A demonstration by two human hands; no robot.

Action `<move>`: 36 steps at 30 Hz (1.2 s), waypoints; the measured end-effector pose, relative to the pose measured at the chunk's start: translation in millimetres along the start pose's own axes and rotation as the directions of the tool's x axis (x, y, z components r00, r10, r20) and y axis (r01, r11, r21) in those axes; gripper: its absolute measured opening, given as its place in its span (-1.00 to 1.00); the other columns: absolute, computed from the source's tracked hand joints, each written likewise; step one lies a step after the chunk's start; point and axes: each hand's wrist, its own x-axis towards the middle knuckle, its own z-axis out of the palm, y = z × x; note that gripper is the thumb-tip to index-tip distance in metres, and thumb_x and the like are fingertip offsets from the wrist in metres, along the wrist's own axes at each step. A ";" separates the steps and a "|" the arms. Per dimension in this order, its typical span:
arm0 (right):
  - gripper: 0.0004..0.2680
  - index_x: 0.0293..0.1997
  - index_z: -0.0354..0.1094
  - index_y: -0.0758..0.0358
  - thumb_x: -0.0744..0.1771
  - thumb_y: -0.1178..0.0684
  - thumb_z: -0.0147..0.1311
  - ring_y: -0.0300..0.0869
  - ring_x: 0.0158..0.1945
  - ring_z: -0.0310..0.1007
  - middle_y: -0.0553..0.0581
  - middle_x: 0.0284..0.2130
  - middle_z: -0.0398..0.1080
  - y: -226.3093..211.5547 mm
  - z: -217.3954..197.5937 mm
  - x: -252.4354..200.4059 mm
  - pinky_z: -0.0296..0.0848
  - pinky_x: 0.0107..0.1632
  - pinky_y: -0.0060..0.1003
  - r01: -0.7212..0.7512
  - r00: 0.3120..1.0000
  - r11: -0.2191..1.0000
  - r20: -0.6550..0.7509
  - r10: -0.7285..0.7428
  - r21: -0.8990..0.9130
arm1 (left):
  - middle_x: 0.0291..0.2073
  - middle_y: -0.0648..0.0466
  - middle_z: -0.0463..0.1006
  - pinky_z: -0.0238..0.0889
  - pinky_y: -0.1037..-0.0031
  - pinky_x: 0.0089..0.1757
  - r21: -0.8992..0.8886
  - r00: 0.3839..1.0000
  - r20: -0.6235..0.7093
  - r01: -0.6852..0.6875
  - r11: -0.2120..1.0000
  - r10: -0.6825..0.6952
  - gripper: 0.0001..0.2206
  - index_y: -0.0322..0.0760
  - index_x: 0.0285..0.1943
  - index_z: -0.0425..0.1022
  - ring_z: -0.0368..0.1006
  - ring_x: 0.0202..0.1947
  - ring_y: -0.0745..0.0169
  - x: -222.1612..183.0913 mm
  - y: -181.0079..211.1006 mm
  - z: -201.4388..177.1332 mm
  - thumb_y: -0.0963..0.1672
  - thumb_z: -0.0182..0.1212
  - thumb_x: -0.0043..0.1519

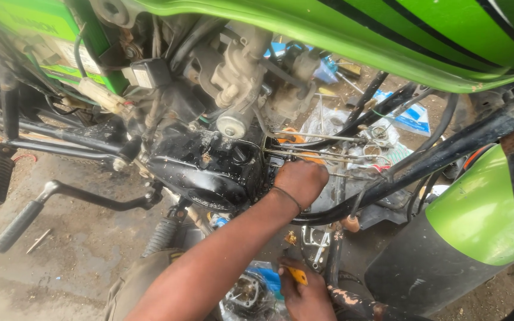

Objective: The person works on the engine area of a green motorcycle, using a screwdriver to tighten or adjust components near the carburetor and engine casing. The hands repeatedly reach into the engine bay, manipulate small parts, and apply torque with the tool.

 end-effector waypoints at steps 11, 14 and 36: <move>-0.81 0.04 0.53 0.17 0.34 0.08 0.11 -0.29 -0.50 0.40 0.09 -0.57 0.46 3.2 0.4 3.3 0.44 -0.36 -0.34 0.034 0.998 0.999 -0.049 -0.035 -0.023 | -0.23 -0.10 0.65 0.49 0.15 -0.19 0.008 0.993 0.113 0.029 1.000 -0.030 -0.84 -0.23 -0.23 0.65 0.62 -0.15 -0.09 5.5 -5.3 -15.0 -0.21 0.14 0.14; -0.81 0.03 0.53 0.19 0.34 0.08 0.11 -0.28 -0.52 0.36 0.11 -0.59 0.43 -6.8 -1.7 -0.8 0.40 -0.38 -0.33 0.004 0.999 1.000 -0.043 -0.004 0.019 | -0.25 -0.09 0.66 0.49 0.15 -0.19 0.016 0.998 0.056 0.002 1.000 -0.002 -0.85 -0.22 -0.25 0.65 0.62 -0.17 -0.10 3.6 -7.8 -16.1 -0.21 0.14 0.13; -0.74 0.21 0.34 0.24 0.39 0.06 0.13 -0.13 -0.11 0.44 0.24 -0.09 0.40 45.4 -90.6 -24.7 0.39 -0.10 -0.27 0.483 0.872 0.875 0.082 -0.482 0.006 | -0.30 -0.06 0.61 0.49 0.26 -0.28 0.141 0.962 -0.239 -0.103 0.985 0.135 -0.85 -0.32 -0.23 0.50 0.60 -0.23 0.03 -12.7 -15.7 -20.8 -0.19 0.17 0.04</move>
